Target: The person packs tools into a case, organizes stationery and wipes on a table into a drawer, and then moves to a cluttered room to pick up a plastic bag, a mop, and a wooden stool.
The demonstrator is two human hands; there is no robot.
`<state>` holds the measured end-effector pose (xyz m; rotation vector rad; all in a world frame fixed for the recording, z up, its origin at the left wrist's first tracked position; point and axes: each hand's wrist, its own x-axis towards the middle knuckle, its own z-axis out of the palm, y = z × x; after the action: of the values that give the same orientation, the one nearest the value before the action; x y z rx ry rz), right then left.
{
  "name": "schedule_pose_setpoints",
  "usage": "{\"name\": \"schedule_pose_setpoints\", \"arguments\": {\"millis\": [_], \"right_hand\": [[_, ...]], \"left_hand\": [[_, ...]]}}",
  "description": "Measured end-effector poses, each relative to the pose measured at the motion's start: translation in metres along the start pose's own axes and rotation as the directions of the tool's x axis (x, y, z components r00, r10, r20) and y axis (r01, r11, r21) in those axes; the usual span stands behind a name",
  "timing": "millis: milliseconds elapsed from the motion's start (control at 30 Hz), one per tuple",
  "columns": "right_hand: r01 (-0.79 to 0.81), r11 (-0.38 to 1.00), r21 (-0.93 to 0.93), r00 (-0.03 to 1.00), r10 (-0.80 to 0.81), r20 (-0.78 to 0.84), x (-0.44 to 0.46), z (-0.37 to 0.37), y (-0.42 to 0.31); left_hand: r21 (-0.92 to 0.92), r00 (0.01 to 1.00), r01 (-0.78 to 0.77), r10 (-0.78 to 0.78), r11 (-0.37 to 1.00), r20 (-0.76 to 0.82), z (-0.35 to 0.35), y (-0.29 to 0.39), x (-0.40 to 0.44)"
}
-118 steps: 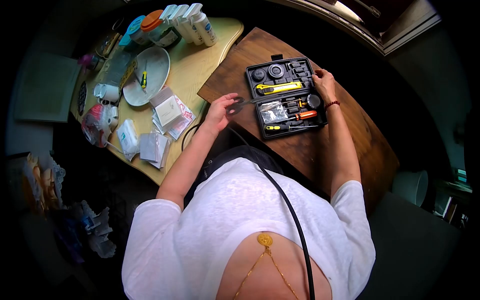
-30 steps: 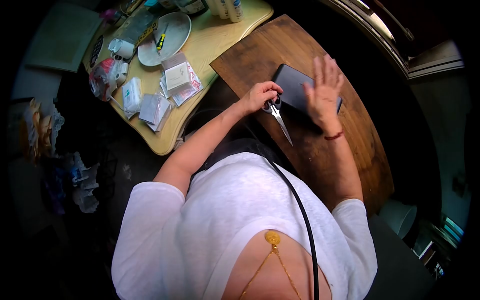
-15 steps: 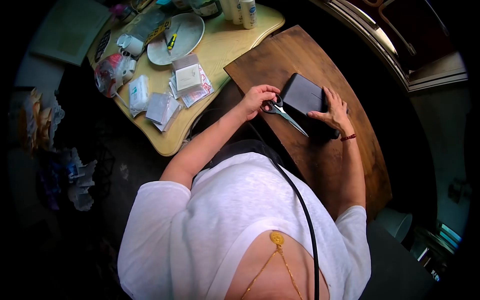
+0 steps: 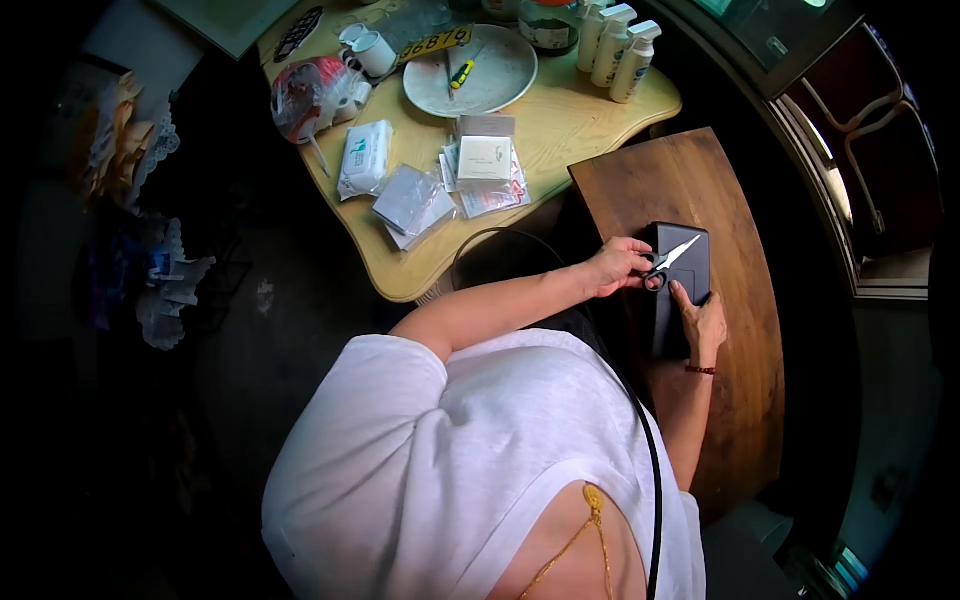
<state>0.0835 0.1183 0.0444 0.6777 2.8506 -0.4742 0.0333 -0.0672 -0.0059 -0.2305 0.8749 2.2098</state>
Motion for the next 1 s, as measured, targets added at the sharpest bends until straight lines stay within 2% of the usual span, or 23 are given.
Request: {"name": "schedule_pose_setpoints", "arguments": {"millis": [33,67,100,167,233,300,367,433,500,533,567,633,667,800,900,967,1000], "right_hand": [[-0.060,0.998,-0.005,0.998,0.060,-0.001,-0.005,0.001,-0.009],[-0.126,0.992,-0.011,0.992,0.126,-0.003,-0.009,0.003,-0.016],[-0.131,0.991,-0.011,0.991,0.131,-0.004,-0.011,0.005,-0.021],[-0.169,0.985,-0.038,0.986,0.169,-0.007,-0.013,0.012,-0.024],[-0.184,0.983,-0.021,0.983,0.184,0.023,-0.017,0.014,-0.025],[-0.177,0.984,0.003,0.984,0.177,-0.011,-0.019,0.021,-0.025],[-0.222,0.975,0.019,0.975,0.221,0.025,-0.022,0.027,-0.030],[-0.251,0.967,0.045,0.968,0.251,-0.008,-0.029,0.033,-0.038],[-0.240,0.966,0.096,0.968,0.246,-0.050,-0.032,0.045,-0.038],[-0.225,0.969,0.106,0.969,0.234,-0.077,-0.033,0.049,-0.038],[-0.217,0.972,0.095,0.968,0.226,-0.107,-0.034,0.051,-0.040],[-0.226,0.970,0.089,0.964,0.236,-0.124,-0.036,0.052,-0.045],[-0.237,0.967,0.092,0.960,0.248,-0.129,-0.038,0.052,-0.046],[-0.216,0.968,0.126,0.963,0.232,-0.133,-0.041,0.053,-0.044],[-0.203,0.961,0.189,0.967,0.226,-0.113,-0.053,0.050,-0.048],[-0.178,0.957,0.230,0.974,0.205,-0.101,-0.065,0.054,-0.049],[-0.141,0.954,0.266,0.970,0.187,-0.157,-0.067,0.061,-0.044]], "left_hand": [[0.055,1.000,0.011,-0.009,0.998,-0.025,0.003,-0.002,-0.001],[0.108,0.989,-0.009,0.025,0.994,-0.143,0.008,-0.005,-0.001],[0.109,0.990,-0.005,0.020,0.994,-0.139,0.005,-0.002,-0.002],[0.300,0.982,0.003,0.055,0.954,-0.183,0.003,0.002,0.000],[0.498,0.965,0.022,0.112,0.867,-0.237,0.003,0.006,-0.007],[0.668,0.957,0.006,0.189,0.745,-0.219,-0.004,0.003,-0.004],[0.732,0.927,-0.048,0.304,0.679,-0.221,-0.010,0.001,-0.004],[0.740,0.930,-0.029,0.289,0.672,-0.226,-0.018,0.003,-0.001],[0.817,0.914,-0.040,0.351,0.576,-0.203,-0.013,0.013,-0.012],[0.888,0.897,-0.088,0.424,0.452,-0.127,-0.022,0.007,-0.008],[0.888,0.904,-0.088,0.410,0.452,-0.119,-0.020,0.008,-0.014],[0.983,0.867,-0.113,0.497,0.142,0.028,-0.016,0.011,-0.025],[0.985,0.888,-0.082,0.459,0.149,0.004,-0.015,0.012,-0.029],[0.990,0.884,-0.091,0.466,0.104,0.032,-0.024,0.007,-0.027],[0.986,0.834,-0.075,0.551,0.146,-0.018,-0.025,0.002,-0.022],[0.947,0.868,0.024,0.463,0.320,-0.179,-0.025,0.001,-0.021],[0.923,0.878,0.061,0.419,0.380,-0.231,-0.022,0.002,-0.022]]}}
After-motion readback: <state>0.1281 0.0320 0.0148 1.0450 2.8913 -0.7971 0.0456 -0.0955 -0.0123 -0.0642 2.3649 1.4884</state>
